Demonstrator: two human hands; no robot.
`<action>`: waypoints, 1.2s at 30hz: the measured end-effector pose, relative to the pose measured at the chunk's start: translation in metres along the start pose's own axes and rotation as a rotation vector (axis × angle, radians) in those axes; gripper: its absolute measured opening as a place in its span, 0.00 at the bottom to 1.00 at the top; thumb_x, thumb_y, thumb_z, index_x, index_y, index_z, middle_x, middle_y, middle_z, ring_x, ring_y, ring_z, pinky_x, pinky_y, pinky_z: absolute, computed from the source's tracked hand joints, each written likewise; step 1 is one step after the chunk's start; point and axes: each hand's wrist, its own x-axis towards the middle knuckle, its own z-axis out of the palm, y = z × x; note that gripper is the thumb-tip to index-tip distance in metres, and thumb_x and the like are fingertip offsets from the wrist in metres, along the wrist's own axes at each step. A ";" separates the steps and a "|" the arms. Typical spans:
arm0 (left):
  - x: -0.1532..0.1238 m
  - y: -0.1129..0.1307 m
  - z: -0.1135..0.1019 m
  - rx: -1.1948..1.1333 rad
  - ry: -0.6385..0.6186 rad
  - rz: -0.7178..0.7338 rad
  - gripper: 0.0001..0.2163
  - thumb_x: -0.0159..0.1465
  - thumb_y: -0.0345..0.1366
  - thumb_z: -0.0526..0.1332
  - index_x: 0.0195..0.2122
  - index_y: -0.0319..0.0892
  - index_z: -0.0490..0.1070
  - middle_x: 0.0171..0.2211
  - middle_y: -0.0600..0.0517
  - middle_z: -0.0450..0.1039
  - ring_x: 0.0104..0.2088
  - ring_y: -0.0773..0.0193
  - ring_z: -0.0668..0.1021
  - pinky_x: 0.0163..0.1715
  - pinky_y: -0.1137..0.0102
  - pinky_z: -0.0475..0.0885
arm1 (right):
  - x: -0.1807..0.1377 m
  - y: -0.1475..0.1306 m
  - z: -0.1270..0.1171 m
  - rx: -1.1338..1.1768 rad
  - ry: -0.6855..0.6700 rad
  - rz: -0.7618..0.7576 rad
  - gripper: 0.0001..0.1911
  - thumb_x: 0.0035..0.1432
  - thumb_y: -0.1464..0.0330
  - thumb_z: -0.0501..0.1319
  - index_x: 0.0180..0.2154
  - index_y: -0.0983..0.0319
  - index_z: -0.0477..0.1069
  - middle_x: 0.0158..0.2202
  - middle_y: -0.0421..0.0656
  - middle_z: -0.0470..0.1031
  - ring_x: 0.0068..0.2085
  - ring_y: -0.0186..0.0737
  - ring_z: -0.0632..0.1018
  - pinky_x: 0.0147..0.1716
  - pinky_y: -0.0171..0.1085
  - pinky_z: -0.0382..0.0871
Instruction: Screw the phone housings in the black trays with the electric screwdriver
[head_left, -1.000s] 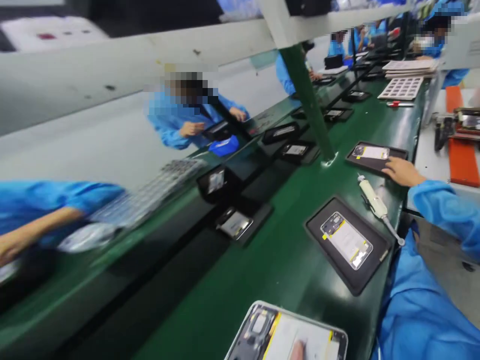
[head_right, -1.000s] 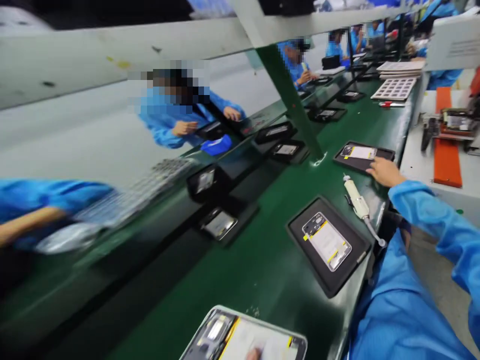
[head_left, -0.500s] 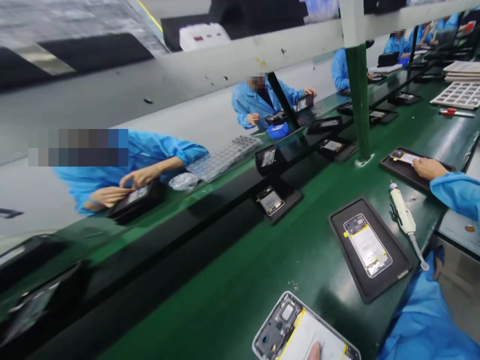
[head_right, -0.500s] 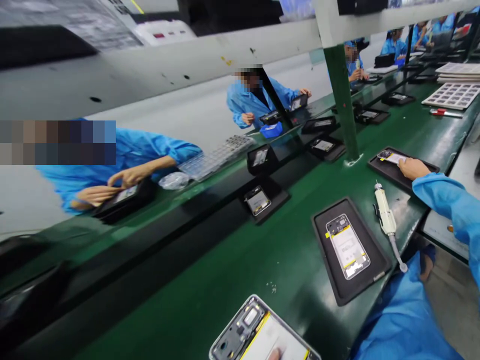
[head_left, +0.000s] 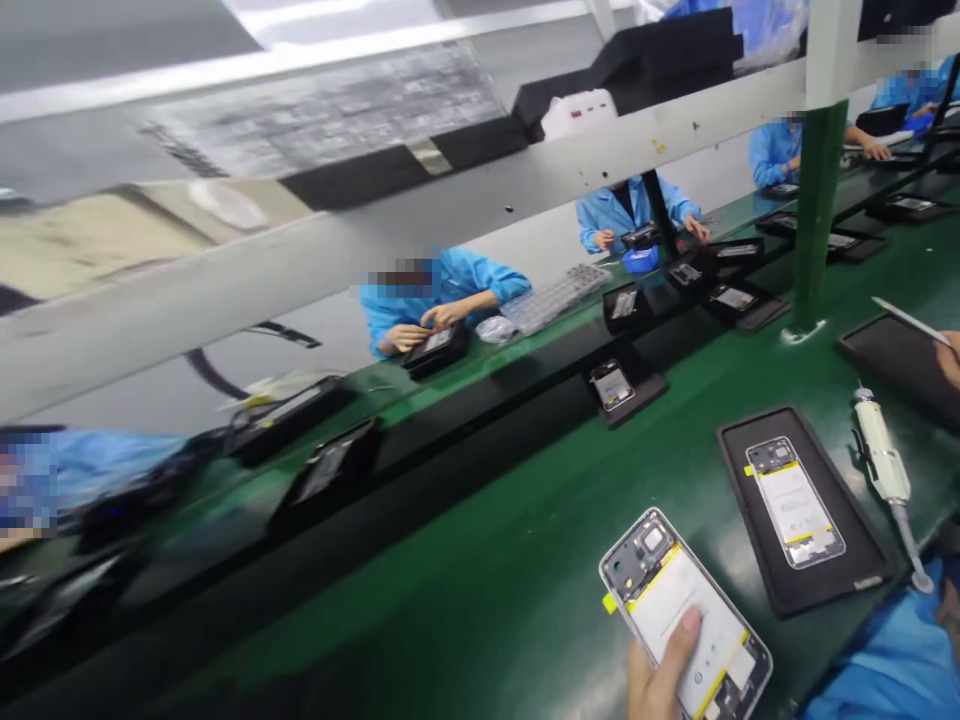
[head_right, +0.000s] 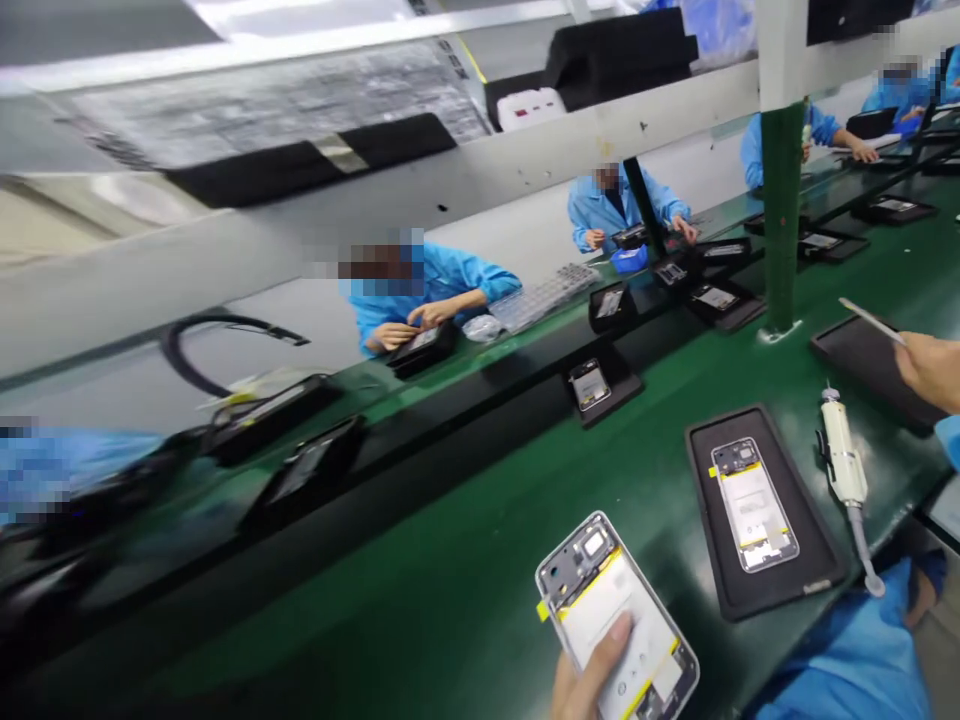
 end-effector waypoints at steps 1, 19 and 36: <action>0.001 0.002 0.005 -0.007 -0.049 -0.004 0.27 0.43 0.41 0.76 0.43 0.35 0.74 0.34 0.40 0.81 0.43 0.40 0.80 0.40 0.58 0.78 | -0.001 -0.021 -0.012 0.047 0.082 -0.115 0.17 0.67 0.68 0.46 0.41 0.66 0.71 0.31 0.53 0.76 0.29 0.47 0.78 0.32 0.43 0.74; 0.035 0.000 0.075 -0.385 -0.353 -0.014 0.10 0.52 0.34 0.68 0.36 0.40 0.79 0.35 0.47 0.82 0.42 0.51 0.81 0.52 0.58 0.73 | -0.043 -0.252 -0.035 0.629 0.103 -0.478 0.16 0.66 0.78 0.46 0.47 0.75 0.70 0.48 0.57 0.74 0.55 0.52 0.72 0.47 0.47 0.77; 0.041 0.013 0.118 -0.106 -0.215 0.141 0.18 0.60 0.34 0.64 0.52 0.44 0.71 0.44 0.48 0.78 0.38 0.60 0.81 0.39 0.69 0.78 | -0.034 -0.269 -0.048 1.763 -0.490 0.328 0.32 0.50 0.58 0.71 0.53 0.65 0.67 0.40 0.48 0.76 0.43 0.45 0.77 0.48 0.44 0.73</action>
